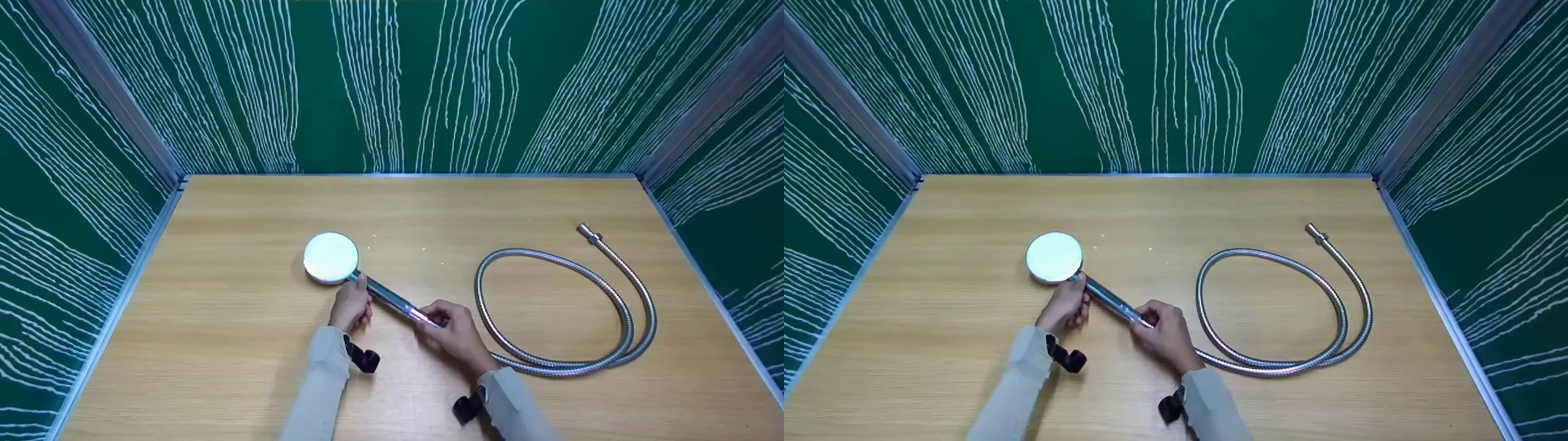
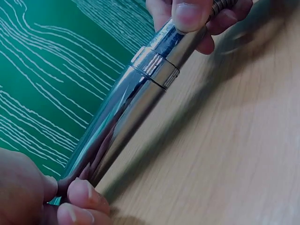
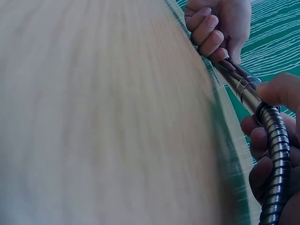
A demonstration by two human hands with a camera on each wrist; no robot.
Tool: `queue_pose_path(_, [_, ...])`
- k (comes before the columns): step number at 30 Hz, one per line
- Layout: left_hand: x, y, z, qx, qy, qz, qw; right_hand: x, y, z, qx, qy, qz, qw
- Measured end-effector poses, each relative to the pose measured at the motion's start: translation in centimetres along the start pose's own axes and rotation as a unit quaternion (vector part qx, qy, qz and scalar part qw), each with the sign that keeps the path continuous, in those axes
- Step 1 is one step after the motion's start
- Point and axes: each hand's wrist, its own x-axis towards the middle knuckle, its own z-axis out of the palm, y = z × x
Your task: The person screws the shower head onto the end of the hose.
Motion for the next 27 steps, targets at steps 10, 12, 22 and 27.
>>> queue_pose_path(10, [-0.2,0.1,0.3,0.029,0.003,0.022,0.9993,0.2,0.4,-0.1,-0.013,-0.008,-0.005,1.000])
queue_pose_path(12, [-0.3,0.2,0.2,0.049,0.003,0.024,0.9985,0.2,0.3,0.0,-0.028,-0.014,0.001,0.999])
queue_pose_path(22, [-1.0,0.6,-1.8,0.180,0.025,0.042,0.9824,0.9,-0.9,-0.2,-0.168,-0.047,0.037,0.984])
queue_pose_path(27, [-1.5,1.0,-2.6,0.190,0.085,0.126,0.9699,1.7,-1.2,-1.1,-0.196,-0.059,0.052,0.977])
